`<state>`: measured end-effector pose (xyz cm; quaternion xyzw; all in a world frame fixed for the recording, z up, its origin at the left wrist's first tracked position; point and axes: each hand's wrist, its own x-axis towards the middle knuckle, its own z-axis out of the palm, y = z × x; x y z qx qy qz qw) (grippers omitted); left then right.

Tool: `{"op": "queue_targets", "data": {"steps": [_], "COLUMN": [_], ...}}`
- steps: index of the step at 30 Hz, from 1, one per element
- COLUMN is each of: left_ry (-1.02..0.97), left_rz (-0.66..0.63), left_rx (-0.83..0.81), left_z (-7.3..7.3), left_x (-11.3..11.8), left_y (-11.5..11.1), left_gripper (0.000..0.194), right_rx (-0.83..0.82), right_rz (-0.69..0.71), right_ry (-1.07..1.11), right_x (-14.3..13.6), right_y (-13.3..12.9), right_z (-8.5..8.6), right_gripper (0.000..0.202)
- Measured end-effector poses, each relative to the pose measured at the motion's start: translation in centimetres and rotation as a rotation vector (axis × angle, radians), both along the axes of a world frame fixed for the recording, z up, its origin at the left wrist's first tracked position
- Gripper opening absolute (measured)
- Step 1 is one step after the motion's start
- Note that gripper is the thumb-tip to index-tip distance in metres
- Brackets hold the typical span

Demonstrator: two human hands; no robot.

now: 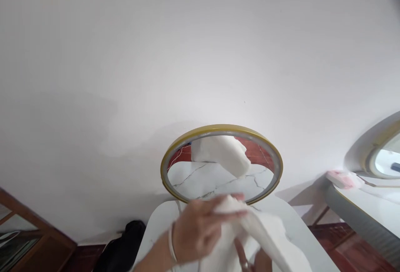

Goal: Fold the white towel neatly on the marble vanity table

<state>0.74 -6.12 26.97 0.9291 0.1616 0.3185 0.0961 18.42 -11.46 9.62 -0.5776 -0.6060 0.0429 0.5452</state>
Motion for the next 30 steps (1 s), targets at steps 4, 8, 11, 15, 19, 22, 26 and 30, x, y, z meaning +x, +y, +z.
{"op": "queue_targets", "data": {"steps": [4,8,11,15,19,22,26,30], "left_ry": [-0.218,-0.284,-0.234,-0.306,-0.073,0.004,0.088,0.143], "left_rz": [0.283,0.585,0.741,0.757,0.525,0.545,0.465,0.359], "left_rx": [0.123,0.043,0.066,0.410,0.526,0.616,0.687,0.705], "left_z": [7.1,8.8,7.2,5.0,4.9,5.4,6.0,6.1], "left_x": [-2.8,-4.1,-3.9,-1.8,2.1,5.8,11.0,14.3], "left_y": [5.0,12.0,15.3,15.3,14.1,14.4,15.4,15.6], "left_gripper": [0.046,0.037,0.028,0.035,0.043,0.043,0.034,0.024], "right_rx": [0.223,0.542,0.533,0.485,0.480,0.432,0.269,0.266], "right_rz": [-0.109,-0.223,-0.291,-0.341,-0.397,-0.442,-0.518,-0.548], "right_ry": [0.018,-0.210,-0.483,-0.596,-0.580,-0.469,-0.199,-0.113], "right_x": [0.6,0.2,-0.3,0.3,2.4,4.9,8.7,10.9], "right_y": [7.0,13.7,16.9,18.3,18.1,17.8,17.3,16.4], "right_z": [8.8,17.7,20.0,19.4,18.7,17.7,14.6,12.1], "right_gripper": [0.054,0.035,0.039,0.038,0.035,0.037,0.045,0.047]}}
